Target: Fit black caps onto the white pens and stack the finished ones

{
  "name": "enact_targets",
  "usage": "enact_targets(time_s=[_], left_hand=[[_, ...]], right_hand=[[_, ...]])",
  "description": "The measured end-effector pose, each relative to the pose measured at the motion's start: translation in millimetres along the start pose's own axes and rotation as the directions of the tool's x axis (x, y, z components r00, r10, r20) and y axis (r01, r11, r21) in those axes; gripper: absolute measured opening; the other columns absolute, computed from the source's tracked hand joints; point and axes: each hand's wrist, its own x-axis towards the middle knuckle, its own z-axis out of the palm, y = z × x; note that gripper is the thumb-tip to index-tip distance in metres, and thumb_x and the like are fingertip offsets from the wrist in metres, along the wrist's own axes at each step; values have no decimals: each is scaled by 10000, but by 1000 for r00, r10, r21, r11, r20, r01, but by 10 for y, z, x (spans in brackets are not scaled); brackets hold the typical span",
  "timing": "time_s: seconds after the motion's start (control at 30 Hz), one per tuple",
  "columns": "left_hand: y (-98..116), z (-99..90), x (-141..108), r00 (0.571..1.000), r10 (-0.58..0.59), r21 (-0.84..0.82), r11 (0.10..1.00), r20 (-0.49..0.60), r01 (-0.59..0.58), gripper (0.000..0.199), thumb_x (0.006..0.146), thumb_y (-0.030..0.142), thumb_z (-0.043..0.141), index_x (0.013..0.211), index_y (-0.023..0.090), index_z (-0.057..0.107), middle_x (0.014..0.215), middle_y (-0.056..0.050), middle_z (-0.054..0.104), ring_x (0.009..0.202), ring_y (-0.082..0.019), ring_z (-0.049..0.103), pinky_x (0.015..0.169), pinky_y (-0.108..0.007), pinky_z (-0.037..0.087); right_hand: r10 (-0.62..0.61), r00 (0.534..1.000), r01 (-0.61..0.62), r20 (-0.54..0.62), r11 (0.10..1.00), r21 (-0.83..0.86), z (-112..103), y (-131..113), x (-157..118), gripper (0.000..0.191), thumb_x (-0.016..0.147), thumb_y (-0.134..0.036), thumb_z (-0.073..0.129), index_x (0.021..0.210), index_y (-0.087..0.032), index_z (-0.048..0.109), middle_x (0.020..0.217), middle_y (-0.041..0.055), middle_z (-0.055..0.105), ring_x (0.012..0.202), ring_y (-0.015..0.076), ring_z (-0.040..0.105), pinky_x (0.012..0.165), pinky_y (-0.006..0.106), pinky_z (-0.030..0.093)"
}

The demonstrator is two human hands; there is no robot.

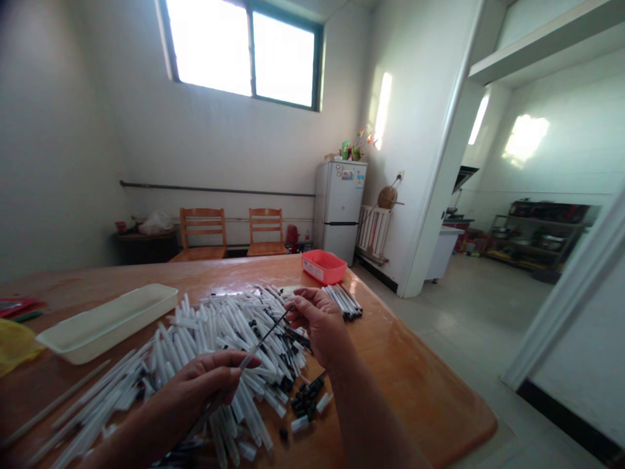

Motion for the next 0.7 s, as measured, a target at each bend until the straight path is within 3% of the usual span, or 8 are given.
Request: enact_targets(time_s=[0.23,0.47,0.7], left_hand=[[21,-5,-8,1000,1,39,999,29,-2,376,850,381,617,1134,170,744,598,4,569,553,-125,392,544,-247,258],[78,21,-25,999,-25,48,999,44,23,401,804,398,661,1113,163,758,595,-3,579,549,-129,402,537,-240,276],[-6,4,13,999,29,22,999,14,-29,385,855,388,637,1153,167,742,608,1,566,560,-120,388,523,-236,248]], right_hand=[[-47,999,47,-13,997,-56,32,41,-17,350,793,-322,775,1026,-211,538,811,36,740,624,137,660,534,217,510],[-1,1000,0,-23,999,-35,48,75,-20,350,811,-401,746,1017,-218,530,792,30,742,572,140,668,491,213,503],[45,996,-35,74,991,-132,140,138,-70,280,832,-419,708,929,-192,575,757,26,721,568,137,668,485,208,500]])
